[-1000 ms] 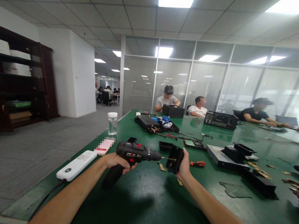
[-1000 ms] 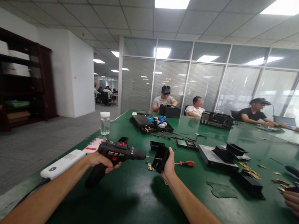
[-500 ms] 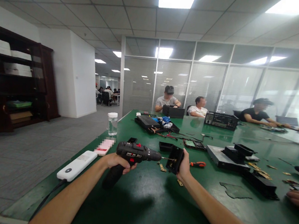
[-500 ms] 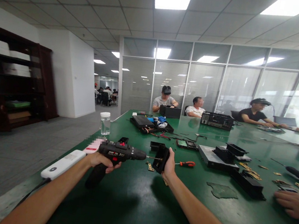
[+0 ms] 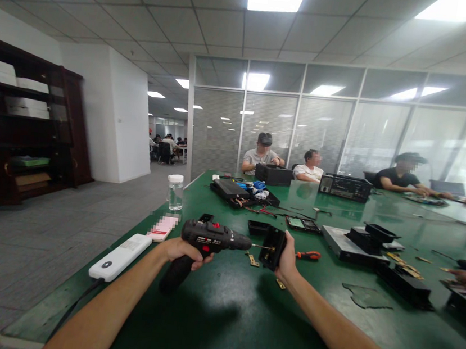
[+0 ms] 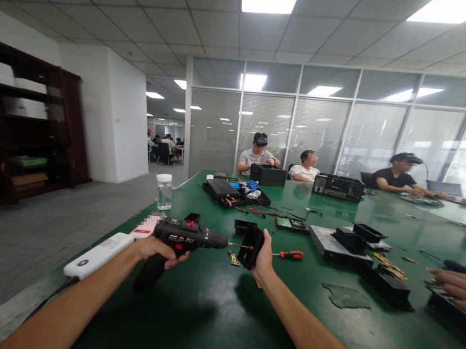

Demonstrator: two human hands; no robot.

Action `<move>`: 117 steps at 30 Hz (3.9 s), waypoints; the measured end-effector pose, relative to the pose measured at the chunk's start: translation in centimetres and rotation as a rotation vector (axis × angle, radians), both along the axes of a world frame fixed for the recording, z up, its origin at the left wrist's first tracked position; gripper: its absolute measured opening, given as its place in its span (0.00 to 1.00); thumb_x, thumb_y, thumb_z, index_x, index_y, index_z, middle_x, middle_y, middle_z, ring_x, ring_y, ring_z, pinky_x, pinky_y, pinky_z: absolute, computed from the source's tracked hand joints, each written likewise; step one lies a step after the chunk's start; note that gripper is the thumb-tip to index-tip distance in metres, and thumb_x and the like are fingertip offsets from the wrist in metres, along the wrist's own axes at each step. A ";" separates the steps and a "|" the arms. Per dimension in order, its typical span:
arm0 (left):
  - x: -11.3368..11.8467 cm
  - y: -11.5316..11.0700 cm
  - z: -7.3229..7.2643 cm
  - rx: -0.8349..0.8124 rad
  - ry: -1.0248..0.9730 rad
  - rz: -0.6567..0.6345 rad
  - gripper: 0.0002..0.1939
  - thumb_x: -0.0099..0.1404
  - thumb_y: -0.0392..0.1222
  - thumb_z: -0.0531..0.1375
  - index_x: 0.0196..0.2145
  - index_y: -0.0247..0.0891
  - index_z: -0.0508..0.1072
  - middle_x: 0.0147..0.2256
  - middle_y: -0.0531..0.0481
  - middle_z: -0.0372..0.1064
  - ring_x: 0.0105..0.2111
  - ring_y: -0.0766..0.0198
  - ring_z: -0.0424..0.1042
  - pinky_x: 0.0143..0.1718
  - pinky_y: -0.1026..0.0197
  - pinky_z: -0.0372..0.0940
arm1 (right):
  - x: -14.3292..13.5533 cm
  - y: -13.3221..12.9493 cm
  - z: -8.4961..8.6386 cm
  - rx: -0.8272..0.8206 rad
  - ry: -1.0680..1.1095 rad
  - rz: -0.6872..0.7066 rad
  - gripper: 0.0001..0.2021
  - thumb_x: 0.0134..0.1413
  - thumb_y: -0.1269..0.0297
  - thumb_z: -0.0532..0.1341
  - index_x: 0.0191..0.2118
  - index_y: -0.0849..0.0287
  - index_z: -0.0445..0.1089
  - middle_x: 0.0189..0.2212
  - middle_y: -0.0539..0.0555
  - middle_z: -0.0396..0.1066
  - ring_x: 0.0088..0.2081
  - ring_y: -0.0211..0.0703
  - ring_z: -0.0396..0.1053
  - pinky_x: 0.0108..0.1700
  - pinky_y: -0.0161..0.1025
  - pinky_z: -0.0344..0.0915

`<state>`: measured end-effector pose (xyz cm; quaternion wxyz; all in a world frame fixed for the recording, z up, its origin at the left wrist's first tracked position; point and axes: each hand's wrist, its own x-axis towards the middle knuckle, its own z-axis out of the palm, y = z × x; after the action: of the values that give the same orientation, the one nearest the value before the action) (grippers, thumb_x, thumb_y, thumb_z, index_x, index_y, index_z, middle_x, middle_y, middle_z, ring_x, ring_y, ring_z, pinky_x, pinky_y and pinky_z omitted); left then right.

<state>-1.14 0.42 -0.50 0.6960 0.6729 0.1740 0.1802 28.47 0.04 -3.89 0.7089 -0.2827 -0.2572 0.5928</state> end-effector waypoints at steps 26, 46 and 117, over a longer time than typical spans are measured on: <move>-0.2 0.1 0.1 -0.081 -0.002 -0.019 0.19 0.46 0.34 0.60 0.39 0.30 0.67 0.32 0.46 0.62 0.22 0.70 0.61 0.23 0.65 0.56 | 0.0 0.0 0.2 -0.039 -0.021 0.008 0.19 0.41 0.44 0.55 0.27 0.56 0.66 0.16 0.48 0.65 0.15 0.39 0.60 0.17 0.35 0.58; 0.0 0.0 0.1 -0.034 -0.005 -0.013 0.19 0.46 0.34 0.60 0.39 0.29 0.68 0.31 0.46 0.62 0.21 0.70 0.60 0.23 0.65 0.56 | 0.0 0.0 -0.1 -0.049 -0.043 0.025 0.19 0.43 0.44 0.53 0.26 0.56 0.66 0.15 0.48 0.65 0.17 0.40 0.62 0.19 0.37 0.59; 0.0 0.2 0.1 -0.056 0.000 -0.017 0.20 0.46 0.34 0.61 0.39 0.29 0.67 0.31 0.46 0.62 0.21 0.70 0.60 0.23 0.65 0.55 | 0.0 0.0 0.1 -0.038 -0.009 0.028 0.18 0.41 0.45 0.55 0.25 0.56 0.66 0.15 0.48 0.65 0.16 0.40 0.62 0.17 0.36 0.59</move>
<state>-1.13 0.59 -0.41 0.7162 0.6544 0.1734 0.1695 28.51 0.01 -3.75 0.6938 -0.2951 -0.2531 0.6062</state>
